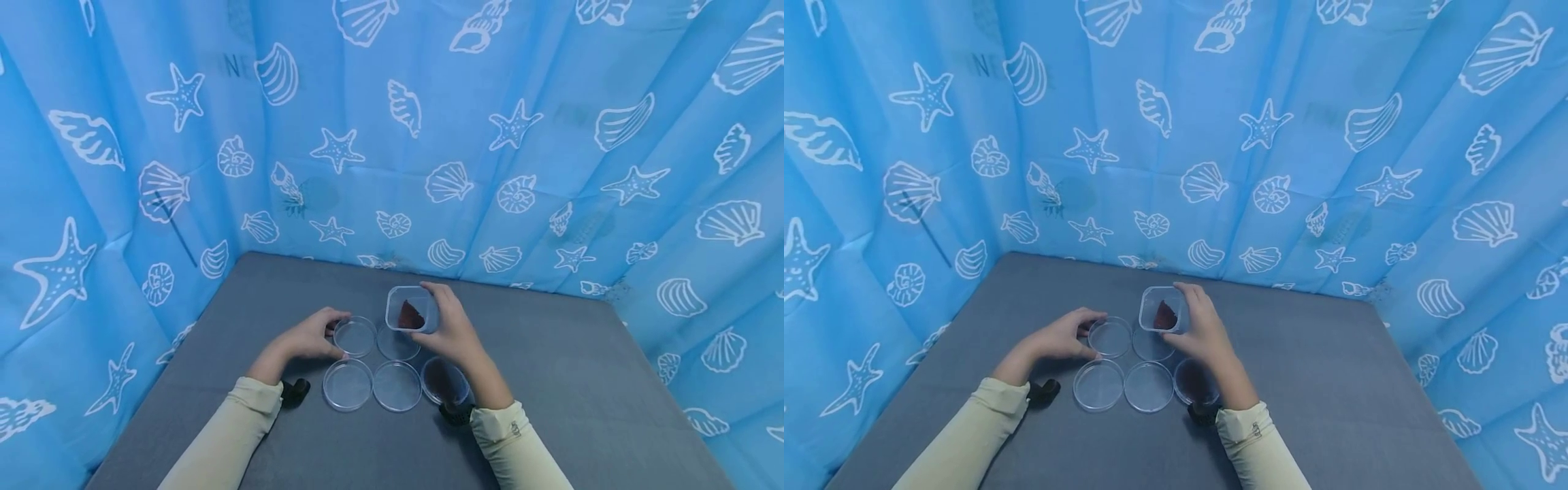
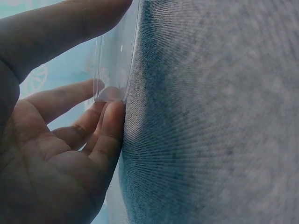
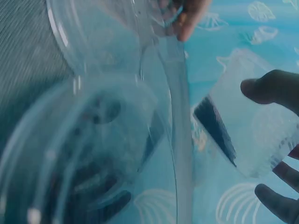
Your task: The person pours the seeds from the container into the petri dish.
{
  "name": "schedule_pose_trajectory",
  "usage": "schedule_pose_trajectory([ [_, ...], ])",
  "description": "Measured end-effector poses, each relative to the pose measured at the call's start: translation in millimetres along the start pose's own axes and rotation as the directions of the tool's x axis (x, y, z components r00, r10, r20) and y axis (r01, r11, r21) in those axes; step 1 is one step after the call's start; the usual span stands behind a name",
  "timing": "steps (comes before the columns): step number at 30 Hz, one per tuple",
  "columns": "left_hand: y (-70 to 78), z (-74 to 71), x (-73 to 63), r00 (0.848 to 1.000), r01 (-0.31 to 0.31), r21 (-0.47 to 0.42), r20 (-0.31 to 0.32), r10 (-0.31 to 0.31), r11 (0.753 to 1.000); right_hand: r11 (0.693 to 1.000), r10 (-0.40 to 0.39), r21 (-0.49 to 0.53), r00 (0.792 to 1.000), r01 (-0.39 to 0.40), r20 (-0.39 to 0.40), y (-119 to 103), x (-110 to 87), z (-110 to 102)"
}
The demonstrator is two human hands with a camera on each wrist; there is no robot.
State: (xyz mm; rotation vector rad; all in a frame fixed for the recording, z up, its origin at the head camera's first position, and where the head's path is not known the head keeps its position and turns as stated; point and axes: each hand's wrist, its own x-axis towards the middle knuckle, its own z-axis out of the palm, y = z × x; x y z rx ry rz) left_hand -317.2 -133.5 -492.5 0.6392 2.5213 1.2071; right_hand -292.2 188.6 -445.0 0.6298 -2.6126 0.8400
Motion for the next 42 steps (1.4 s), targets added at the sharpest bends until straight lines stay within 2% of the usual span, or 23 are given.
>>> schedule_pose_trajectory([
  [7, 0.4, -1.4, -0.3, 1.000, -0.016, -0.018, 0.008, 0.016, 1.000, 0.985, -0.115, -0.129, 0.993, 0.118, 0.027, -18, 8.8, 15],
  [12, -1.8, -2.6, -0.1, 1.000, -0.022, -0.017, 0.007, 0.022, 1.000, 0.962, -0.159, -0.213, 0.985, 0.169, 0.062, -26, 14.2, 25],
  [17, -1.4, -2.0, 0.3, 1.000, -0.021, -0.021, 0.006, 0.021, 1.000, 0.935, -0.215, -0.277, 0.975, 0.221, 0.055, -31, 17.4, 34],
  [27, -1.4, 0.4, 1.2, 1.000, -0.009, -0.014, 0.005, 0.009, 1.000, 0.887, -0.338, -0.324, 0.941, 0.330, 0.032, -35, 20.1, 43],
  [32, -0.7, -0.2, -0.8, 1.000, -0.012, -0.027, 0.008, 0.012, 1.000, 0.869, -0.365, -0.349, 0.931, 0.350, 0.024, -37, 21.2, 46],
  [42, -0.9, -1.6, -3.1, 1.000, -0.008, -0.036, 0.010, 0.009, 0.999, 0.841, -0.384, -0.379, 0.919, 0.387, 0.086, -48, 19.7, 47],
])
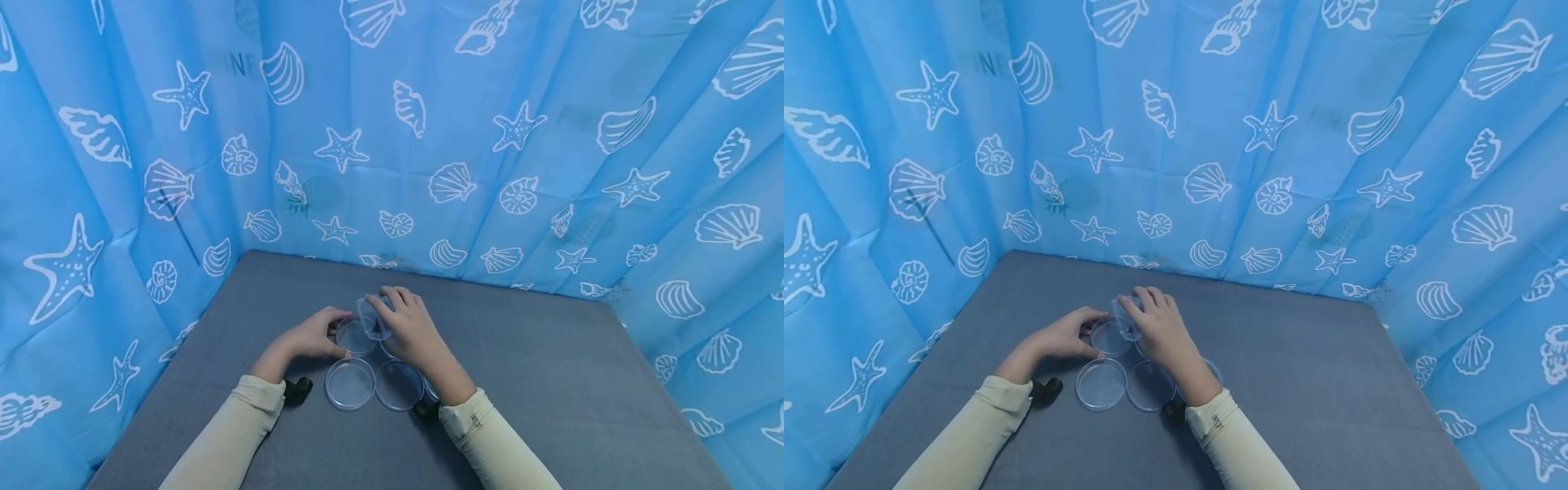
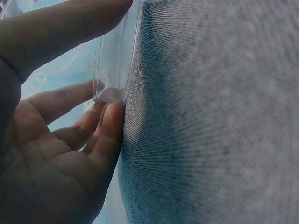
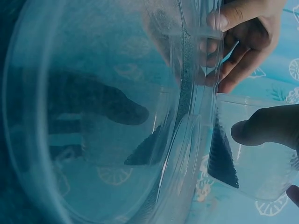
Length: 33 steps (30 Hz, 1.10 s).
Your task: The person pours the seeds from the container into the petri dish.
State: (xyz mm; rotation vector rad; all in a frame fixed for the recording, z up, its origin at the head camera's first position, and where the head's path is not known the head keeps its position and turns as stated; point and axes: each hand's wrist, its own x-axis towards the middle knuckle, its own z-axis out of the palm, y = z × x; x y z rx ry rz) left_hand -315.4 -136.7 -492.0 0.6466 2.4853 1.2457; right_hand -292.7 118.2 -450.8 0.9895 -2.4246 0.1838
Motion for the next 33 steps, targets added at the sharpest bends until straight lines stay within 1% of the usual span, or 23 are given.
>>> schedule_pose_trajectory([
  [7, -1.8, 0.4, 0.1, 1.000, -0.001, 0.006, -0.014, 0.001, 1.000, 1.000, -0.006, -0.013, 1.000, 0.006, 0.022, -5.6, 2.5, -3.7],
  [16, -3.0, 0.6, 0.8, 1.000, 0.006, 0.011, -0.010, -0.006, 1.000, 0.999, -0.011, -0.037, 0.998, 0.013, 0.068, -7.1, 3.9, -3.3],
  [25, -0.8, 1.6, 1.4, 1.000, 0.009, -0.001, -0.011, -0.009, 1.000, 0.998, -0.029, -0.046, 0.998, 0.032, 0.051, -6.3, 4.1, -1.3],
  [33, 0.7, 1.4, 0.7, 1.000, 0.005, -0.006, -0.012, -0.005, 1.000, 0.999, -0.015, -0.028, 0.996, 0.017, 0.087, -8.8, 5.4, -3.5],
])
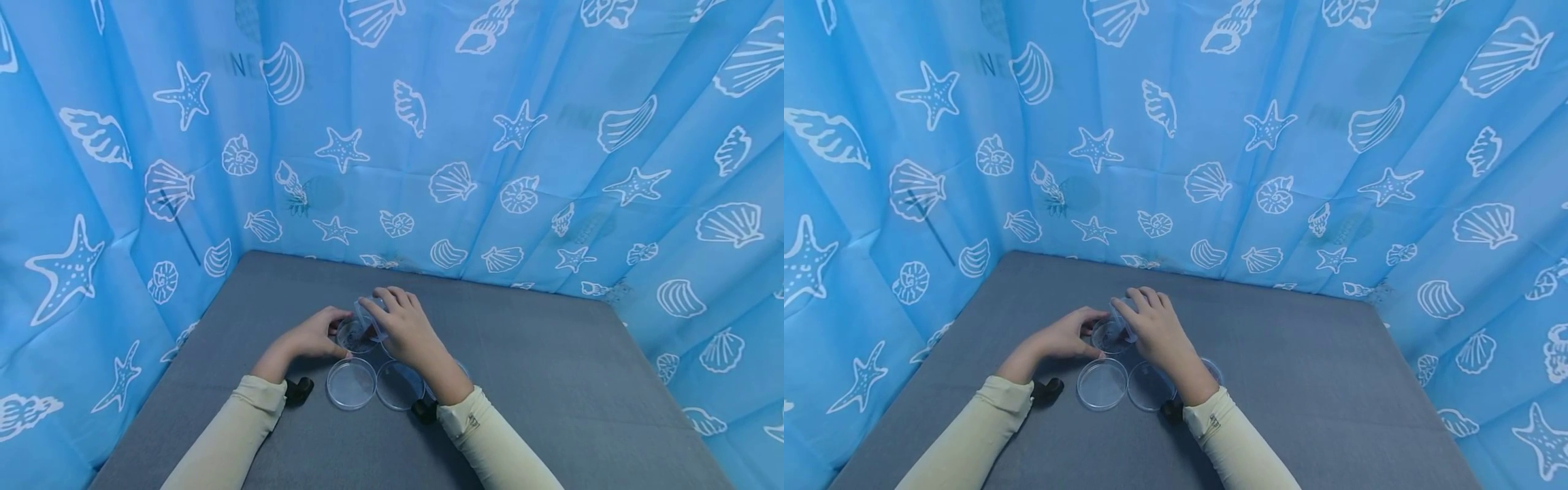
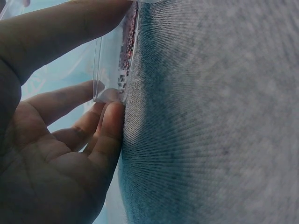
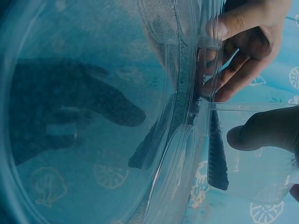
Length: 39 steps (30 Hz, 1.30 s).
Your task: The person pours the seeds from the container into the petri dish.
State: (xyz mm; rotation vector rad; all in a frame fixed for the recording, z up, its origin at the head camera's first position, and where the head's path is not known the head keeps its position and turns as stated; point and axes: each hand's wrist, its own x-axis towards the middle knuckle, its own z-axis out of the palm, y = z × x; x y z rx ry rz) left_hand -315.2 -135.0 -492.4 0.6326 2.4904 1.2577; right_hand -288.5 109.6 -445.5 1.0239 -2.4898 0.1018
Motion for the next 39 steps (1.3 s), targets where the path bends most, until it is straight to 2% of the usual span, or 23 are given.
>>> schedule_pose_trajectory([
  [4, -0.4, 0.4, -0.1, 1.000, 0.003, 0.004, -0.002, -0.003, 1.000, 1.000, 0.006, -0.002, 1.000, -0.006, 0.017, 0, 0.8, 0],
  [19, 1.0, 1.3, -0.7, 1.000, -0.005, 0.016, -0.014, 0.005, 1.000, 1.000, 0.000, 0.002, 1.000, 0.000, -0.005, 0, 1.1, 3],
  [24, 0.0, 0.9, -0.9, 1.000, -0.007, 0.011, -0.013, 0.007, 1.000, 1.000, 0.023, -0.006, 1.000, -0.023, -0.012, 2, -0.2, 4],
  [29, -0.3, -0.3, 0.1, 1.000, -0.003, -0.004, -0.008, 0.003, 1.000, 0.995, 0.101, 0.016, 0.994, -0.101, -0.034, 6, -3.3, 3],
  [33, -1.3, 0.0, 1.3, 1.000, 0.002, -0.006, -0.007, -0.002, 1.000, 0.981, 0.190, 0.044, 0.981, -0.188, -0.038, 10, -7.5, 3],
  [36, -1.6, 0.1, 1.0, 1.000, 0.006, -0.003, -0.009, -0.006, 1.000, 0.963, 0.264, 0.075, 0.964, -0.260, -0.039, 13, -10.6, 1],
  [39, -0.8, -0.4, 0.1, 1.000, 0.006, -0.005, -0.010, -0.006, 1.000, 0.921, 0.365, 0.159, 0.931, -0.356, -0.026, 17, -14.1, -4],
])
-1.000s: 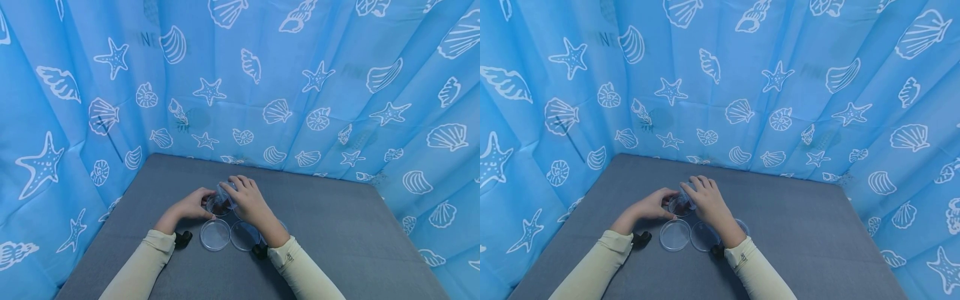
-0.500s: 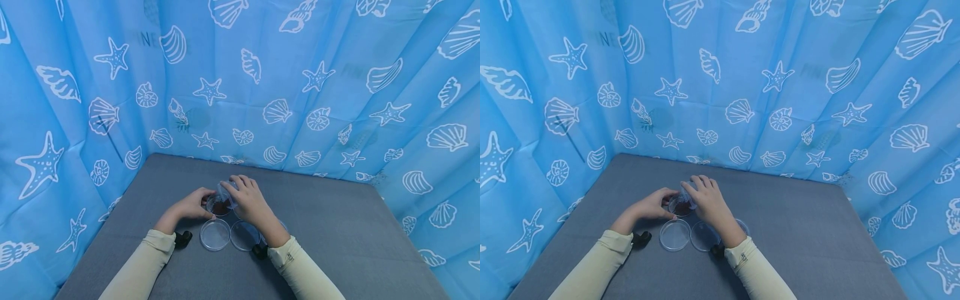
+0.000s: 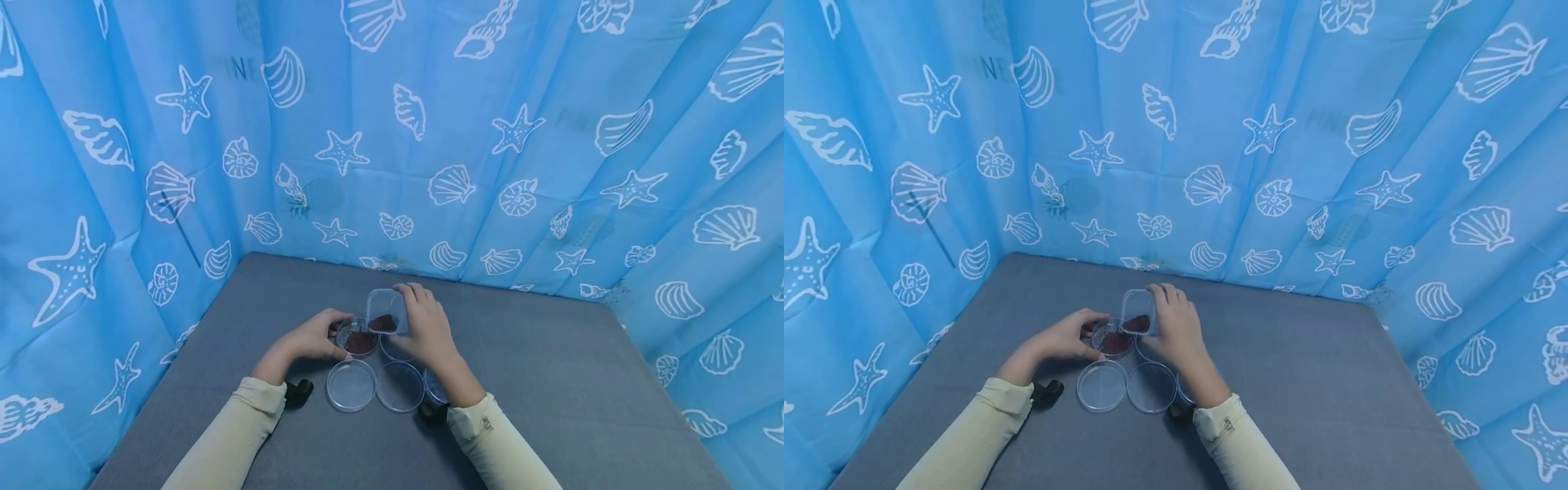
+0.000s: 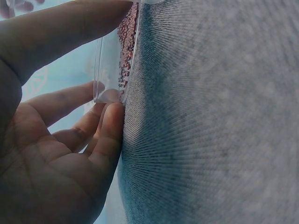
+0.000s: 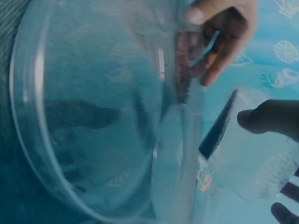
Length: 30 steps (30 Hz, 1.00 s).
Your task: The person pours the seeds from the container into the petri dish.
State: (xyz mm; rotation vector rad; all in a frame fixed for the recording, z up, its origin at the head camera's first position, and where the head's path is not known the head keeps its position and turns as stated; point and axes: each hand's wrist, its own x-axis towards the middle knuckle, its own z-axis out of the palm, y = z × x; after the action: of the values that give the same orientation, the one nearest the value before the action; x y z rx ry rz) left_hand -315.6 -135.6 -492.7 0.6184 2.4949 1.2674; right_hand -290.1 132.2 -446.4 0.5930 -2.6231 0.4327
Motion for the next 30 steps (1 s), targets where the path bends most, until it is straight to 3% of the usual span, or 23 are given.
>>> schedule_pose_trajectory([
  [4, 1.2, 0.2, -0.4, 1.000, -0.006, -0.005, 0.000, 0.006, 1.000, 0.970, 0.159, 0.183, 0.987, -0.159, 0.014, 12, -3.0, -11],
  [10, 1.9, 1.5, -0.7, 1.000, -0.002, -0.008, -0.005, 0.002, 1.000, 0.853, 0.292, 0.433, 0.954, -0.291, 0.067, 45, -10.9, -29],
  [18, 3.6, 2.3, -1.5, 1.000, -0.007, -0.005, -0.008, 0.007, 1.000, 0.766, 0.334, 0.524, 0.927, -0.372, 0.170, 94, -32.9, -45],
  [23, 2.9, 1.3, -1.5, 1.000, -0.011, -0.014, -0.007, 0.010, 1.000, 0.746, 0.325, 0.528, 0.913, -0.407, 0.245, 116, -44.0, -55],
  [30, 3.1, 0.8, -1.9, 1.000, -0.021, -0.013, 0.005, 0.021, 1.000, 0.709, 0.380, 0.517, 0.877, -0.480, 0.292, 136, -54.7, -55],
])
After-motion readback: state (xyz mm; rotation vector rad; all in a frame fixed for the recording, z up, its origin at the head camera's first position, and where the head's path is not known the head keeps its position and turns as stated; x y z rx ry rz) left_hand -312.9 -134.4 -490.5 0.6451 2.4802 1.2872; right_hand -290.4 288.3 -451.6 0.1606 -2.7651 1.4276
